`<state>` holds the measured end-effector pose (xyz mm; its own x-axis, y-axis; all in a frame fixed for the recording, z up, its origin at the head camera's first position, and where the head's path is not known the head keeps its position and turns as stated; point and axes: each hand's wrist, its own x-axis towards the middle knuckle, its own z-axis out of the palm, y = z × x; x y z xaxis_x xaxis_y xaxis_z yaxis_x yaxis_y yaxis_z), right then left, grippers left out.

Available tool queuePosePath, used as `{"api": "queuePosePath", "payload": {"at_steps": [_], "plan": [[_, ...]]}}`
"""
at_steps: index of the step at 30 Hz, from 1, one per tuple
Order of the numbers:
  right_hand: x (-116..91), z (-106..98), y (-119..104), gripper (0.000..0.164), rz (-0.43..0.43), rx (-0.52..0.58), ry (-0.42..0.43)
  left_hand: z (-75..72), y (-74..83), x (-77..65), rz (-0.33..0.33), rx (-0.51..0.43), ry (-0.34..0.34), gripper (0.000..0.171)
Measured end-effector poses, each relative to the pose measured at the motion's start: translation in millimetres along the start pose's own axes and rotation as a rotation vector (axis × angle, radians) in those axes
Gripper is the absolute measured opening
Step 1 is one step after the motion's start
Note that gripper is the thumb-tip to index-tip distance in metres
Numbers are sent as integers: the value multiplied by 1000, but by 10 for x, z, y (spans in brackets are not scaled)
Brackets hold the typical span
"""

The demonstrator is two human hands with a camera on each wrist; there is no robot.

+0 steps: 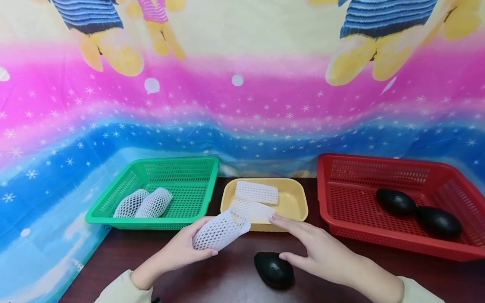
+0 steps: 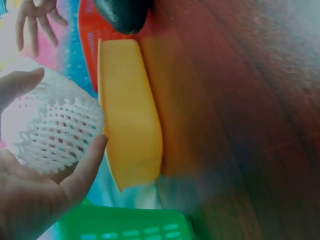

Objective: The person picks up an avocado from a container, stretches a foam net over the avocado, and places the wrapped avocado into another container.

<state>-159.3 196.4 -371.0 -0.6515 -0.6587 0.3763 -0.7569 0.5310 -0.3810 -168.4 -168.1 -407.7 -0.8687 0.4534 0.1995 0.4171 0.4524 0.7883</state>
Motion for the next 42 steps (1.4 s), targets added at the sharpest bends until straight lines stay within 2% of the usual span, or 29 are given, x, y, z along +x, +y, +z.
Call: {"api": "queuePosePath", "payload": {"at_steps": [2,5,12,19,27,33,37,42], "plan": [[-40,33,26,73,46,64,-51,0,-12,-4,-2,16,7,64],[-88,102,83,70,69,142,-103,2,-17,-11,-14,20,11,65],[-142,242,151,77,167,356,-258,20,-52,-17,-33,28,-4,65],[-124,379,136,83,268,254,-350,47,-87,-28,-44,24,12,62],[-61,453,135,85,331,298,-383,63,-105,-16,-40,32,31,61],[-30,503,155,84,286,259,-353,62,-98,-9,-67,3,22,61],[-33,541,165,76,233,211,-319,71,-104,-10,-75,2,20,61],[-34,562,180,67,206,210,-307,82,-121,-6,-79,0,14,62]]}}
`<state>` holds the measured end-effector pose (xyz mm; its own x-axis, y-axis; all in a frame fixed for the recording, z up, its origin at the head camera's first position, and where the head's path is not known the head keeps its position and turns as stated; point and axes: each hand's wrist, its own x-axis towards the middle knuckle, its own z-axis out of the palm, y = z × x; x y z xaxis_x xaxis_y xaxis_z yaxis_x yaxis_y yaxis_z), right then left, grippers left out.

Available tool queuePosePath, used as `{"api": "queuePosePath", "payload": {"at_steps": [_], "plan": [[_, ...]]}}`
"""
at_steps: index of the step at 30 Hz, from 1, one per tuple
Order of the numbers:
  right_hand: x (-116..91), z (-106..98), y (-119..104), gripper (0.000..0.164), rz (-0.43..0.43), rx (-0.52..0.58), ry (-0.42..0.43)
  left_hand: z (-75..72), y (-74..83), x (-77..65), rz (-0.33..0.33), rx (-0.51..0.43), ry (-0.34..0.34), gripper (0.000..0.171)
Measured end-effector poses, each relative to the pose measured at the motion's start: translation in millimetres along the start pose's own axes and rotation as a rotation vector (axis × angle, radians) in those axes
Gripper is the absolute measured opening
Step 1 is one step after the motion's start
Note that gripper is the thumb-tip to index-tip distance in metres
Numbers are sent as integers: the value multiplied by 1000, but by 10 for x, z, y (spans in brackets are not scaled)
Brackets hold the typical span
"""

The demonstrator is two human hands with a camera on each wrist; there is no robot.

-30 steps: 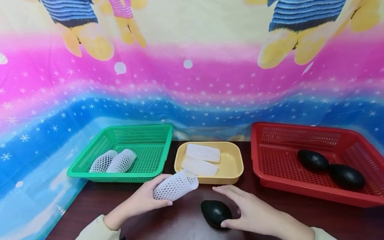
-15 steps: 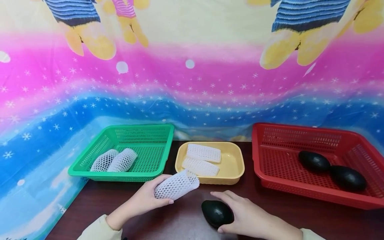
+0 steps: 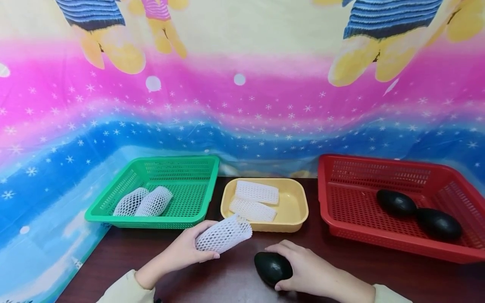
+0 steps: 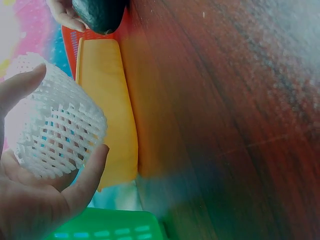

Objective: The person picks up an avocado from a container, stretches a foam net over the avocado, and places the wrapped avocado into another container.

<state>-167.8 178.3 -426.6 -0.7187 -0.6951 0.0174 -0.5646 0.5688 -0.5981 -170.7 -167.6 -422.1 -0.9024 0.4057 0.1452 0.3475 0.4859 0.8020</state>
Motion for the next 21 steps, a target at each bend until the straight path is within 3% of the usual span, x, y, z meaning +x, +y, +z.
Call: {"api": "queuePosePath", "payload": {"at_steps": [21], "plan": [[-31,3,18,61,-61,-1,-1,7,-15,-3,9,6,-18,60]]}}
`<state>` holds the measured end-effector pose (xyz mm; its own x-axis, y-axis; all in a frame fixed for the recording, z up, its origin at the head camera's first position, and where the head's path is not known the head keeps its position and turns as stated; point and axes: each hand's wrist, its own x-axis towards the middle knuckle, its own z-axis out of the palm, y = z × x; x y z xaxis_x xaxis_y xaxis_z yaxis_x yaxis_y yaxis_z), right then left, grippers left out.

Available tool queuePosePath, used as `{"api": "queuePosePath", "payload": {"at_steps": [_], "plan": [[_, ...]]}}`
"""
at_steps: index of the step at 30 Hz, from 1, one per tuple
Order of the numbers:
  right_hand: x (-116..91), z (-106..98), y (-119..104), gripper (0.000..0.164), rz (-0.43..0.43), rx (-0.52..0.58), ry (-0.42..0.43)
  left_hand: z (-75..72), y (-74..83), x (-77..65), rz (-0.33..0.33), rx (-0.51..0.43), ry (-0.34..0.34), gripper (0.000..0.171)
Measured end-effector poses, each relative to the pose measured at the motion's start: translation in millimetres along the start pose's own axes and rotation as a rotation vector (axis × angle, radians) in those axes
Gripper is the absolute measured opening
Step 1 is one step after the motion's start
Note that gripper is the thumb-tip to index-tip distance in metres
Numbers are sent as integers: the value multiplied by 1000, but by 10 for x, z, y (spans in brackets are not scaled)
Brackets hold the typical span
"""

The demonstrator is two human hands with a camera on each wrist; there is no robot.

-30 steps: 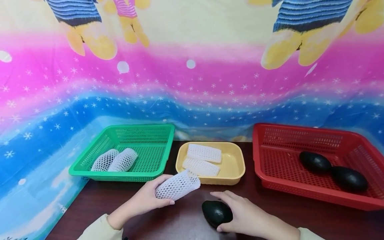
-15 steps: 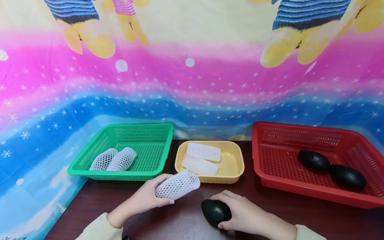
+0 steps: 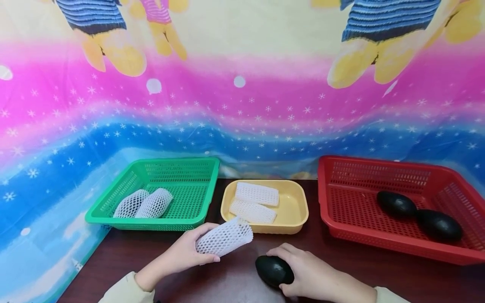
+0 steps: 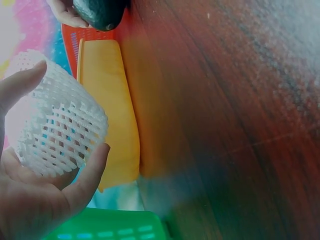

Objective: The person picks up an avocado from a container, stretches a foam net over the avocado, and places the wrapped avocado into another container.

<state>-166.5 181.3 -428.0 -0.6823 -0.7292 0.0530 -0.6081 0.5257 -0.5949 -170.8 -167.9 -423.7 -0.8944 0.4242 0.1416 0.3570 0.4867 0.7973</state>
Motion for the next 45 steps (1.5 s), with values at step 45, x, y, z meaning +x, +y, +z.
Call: {"api": "queuePosePath", "payload": {"at_steps": [45], "plan": [[37,-433,-218,70,-117,-71,223,9,-48,19,94,50,-84,58]]}}
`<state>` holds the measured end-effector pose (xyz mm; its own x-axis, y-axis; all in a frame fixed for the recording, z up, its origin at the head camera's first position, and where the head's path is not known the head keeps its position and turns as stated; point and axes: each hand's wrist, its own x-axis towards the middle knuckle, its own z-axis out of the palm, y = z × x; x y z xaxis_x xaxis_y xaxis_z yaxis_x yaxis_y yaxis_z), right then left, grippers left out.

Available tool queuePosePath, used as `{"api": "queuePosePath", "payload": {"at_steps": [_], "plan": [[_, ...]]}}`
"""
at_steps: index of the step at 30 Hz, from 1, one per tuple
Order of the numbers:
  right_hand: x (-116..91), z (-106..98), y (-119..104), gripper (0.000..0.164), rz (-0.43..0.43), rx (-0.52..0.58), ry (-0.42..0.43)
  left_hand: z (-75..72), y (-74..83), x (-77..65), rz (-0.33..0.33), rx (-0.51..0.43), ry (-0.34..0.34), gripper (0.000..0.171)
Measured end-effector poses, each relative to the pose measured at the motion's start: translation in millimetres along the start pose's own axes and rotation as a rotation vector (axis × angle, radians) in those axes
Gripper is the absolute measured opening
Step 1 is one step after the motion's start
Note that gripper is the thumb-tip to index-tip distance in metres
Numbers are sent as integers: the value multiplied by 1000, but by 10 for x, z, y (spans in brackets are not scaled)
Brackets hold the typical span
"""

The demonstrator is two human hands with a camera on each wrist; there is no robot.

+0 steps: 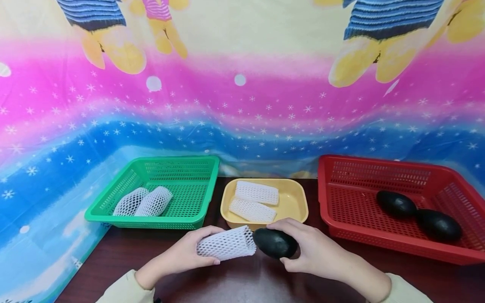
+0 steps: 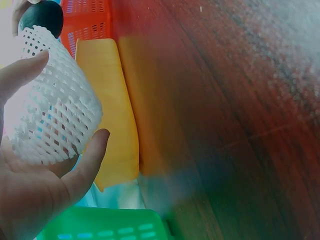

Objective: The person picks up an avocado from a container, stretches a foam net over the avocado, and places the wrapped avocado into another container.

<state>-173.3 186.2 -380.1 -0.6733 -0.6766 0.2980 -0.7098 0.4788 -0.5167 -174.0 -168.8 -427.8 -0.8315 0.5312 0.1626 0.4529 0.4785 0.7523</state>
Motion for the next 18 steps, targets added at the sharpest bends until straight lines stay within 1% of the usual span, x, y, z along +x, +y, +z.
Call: {"api": "queuePosePath", "payload": {"at_steps": [7,12,18], "plan": [[21,8,-9,68,-2,81,-26,-9,27,9,2,-15,-29,57],[40,24,-16,68,23,77,-44,-2,51,19,8,-35,-39,57],[62,59,-30,71,44,110,-45,16,56,22,-14,-46,-47,57]]}}
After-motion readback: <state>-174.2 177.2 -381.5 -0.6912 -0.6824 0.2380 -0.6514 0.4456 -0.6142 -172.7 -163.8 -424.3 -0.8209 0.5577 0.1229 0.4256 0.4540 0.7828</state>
